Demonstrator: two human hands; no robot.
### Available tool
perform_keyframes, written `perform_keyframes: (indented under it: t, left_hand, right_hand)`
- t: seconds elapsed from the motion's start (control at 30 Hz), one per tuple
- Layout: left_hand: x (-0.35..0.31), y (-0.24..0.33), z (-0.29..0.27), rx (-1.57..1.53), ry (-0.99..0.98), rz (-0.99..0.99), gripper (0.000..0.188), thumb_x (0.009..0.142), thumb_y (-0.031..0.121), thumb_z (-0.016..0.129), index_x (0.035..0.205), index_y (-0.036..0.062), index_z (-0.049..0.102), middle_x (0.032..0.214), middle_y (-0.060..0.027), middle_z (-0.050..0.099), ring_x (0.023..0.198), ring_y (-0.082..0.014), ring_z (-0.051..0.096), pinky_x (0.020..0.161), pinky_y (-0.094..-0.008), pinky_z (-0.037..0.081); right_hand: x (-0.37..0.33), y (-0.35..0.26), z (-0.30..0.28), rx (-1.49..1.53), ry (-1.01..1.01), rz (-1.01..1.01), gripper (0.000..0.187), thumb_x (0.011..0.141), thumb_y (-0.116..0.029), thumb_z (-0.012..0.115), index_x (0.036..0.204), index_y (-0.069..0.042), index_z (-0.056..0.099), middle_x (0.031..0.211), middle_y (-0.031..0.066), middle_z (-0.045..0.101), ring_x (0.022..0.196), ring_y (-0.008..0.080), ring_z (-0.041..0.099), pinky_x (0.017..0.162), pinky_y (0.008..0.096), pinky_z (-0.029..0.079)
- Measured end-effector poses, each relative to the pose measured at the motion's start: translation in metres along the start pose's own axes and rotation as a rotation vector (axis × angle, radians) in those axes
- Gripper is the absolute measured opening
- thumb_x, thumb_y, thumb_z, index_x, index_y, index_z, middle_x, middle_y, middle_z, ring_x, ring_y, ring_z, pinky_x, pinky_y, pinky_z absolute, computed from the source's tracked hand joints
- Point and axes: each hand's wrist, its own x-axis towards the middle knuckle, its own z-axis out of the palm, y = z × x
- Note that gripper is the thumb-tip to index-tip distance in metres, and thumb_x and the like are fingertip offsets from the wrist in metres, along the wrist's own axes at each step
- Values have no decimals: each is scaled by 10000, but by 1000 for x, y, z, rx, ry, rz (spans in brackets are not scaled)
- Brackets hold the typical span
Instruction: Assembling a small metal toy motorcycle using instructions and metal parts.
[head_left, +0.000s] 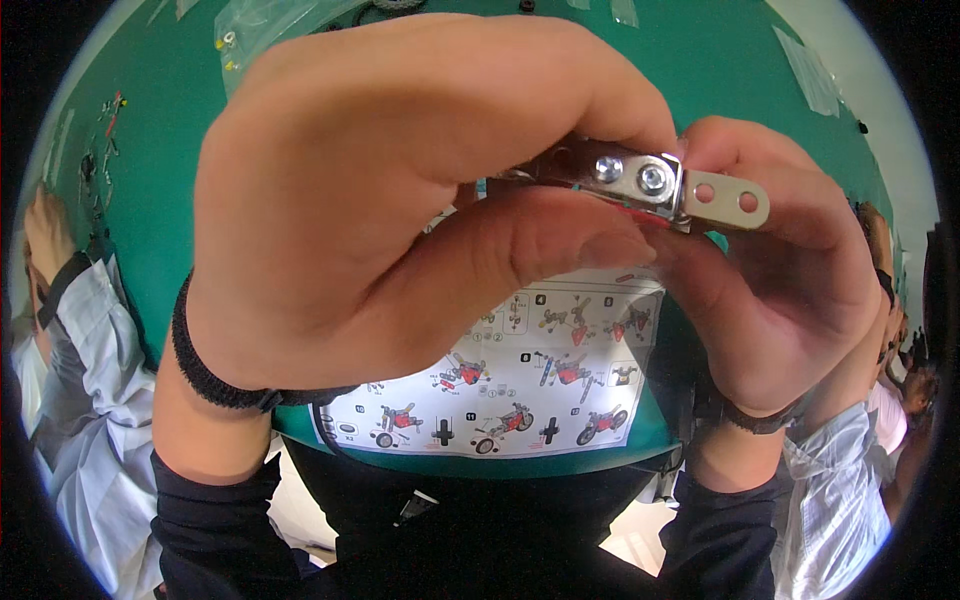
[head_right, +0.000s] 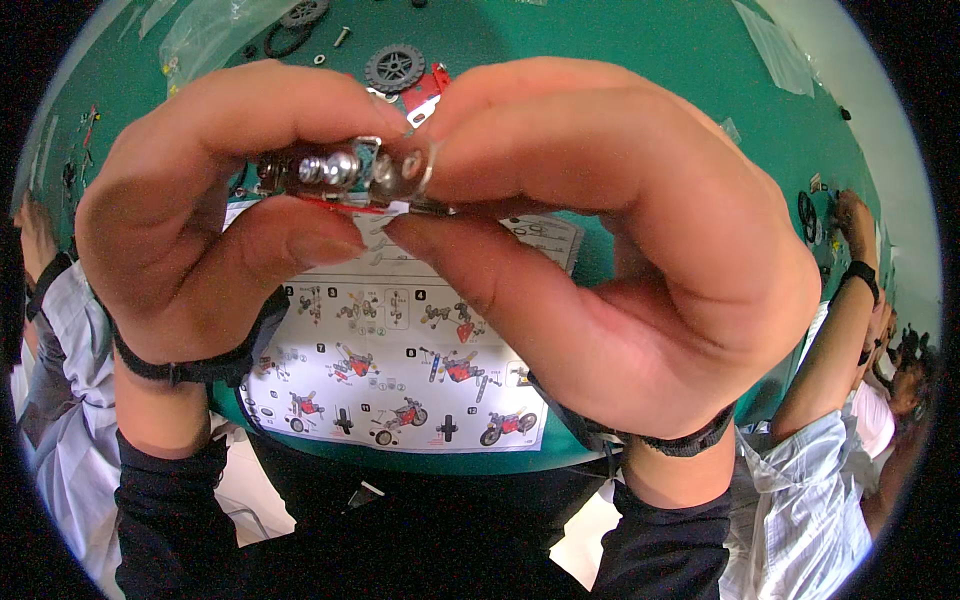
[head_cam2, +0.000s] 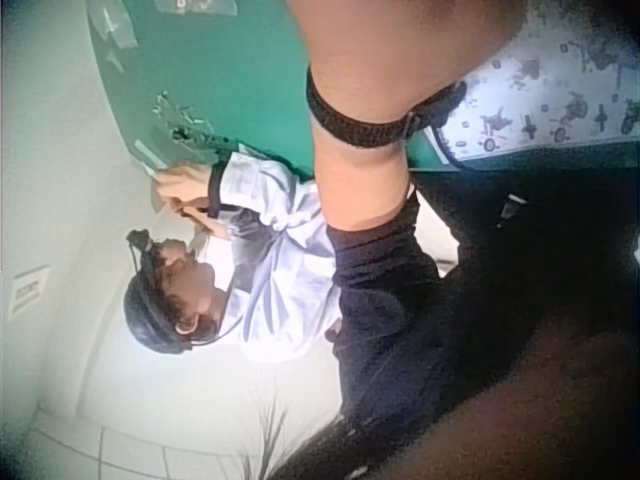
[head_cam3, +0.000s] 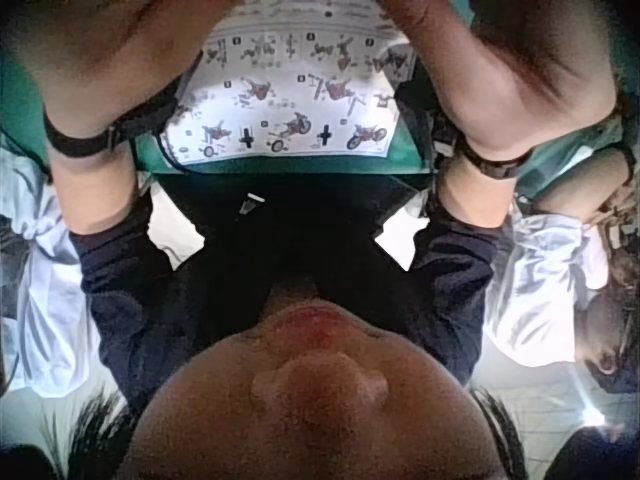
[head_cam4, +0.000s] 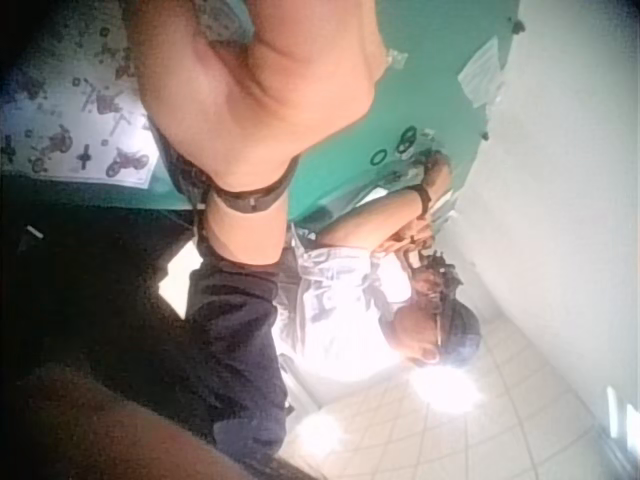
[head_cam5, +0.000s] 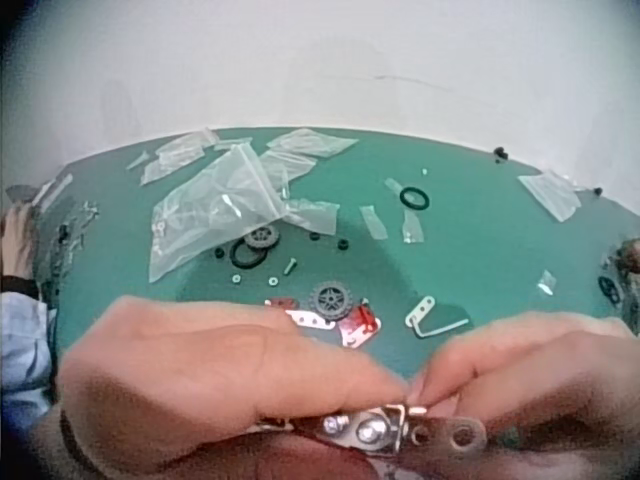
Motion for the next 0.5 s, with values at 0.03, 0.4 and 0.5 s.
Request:
perform_keyframes:
  t: [0.03, 0.4, 0.5]
  left_hand:
    - [0, 1, -1, -24, -15, -16, 355, 815, 156, 773, 1084, -47, 663, 996, -151, 698, 862, -220, 673, 754, -291, 514]
    - [-12, 2, 10, -486, 170, -202, 420, 843, 214, 779, 1126, -61, 638, 1057, -129, 695, 931, -173, 658, 836, -282, 508]
    - [-10, 3, 14, -467, 145, -328, 450, 834, 223, 791, 1145, -61, 631, 1072, -127, 696, 958, -169, 658, 864, -282, 506]
  right_hand:
    - [0, 1, 4, 0, 0, -1, 390, 735, 176, 709, 1076, 29, 591, 1109, 229, 628, 1038, 262, 622, 915, 354, 495]
    - [0, -7, 2, -26, 40, 2, 425, 658, 147, 784, 1031, 35, 614, 1091, 199, 649, 1005, 273, 649, 853, 357, 546]
    - [-3, -3, 0, -24, 45, -15, 433, 661, 132, 794, 1041, 38, 610, 1097, 205, 648, 1012, 261, 649, 842, 335, 556]
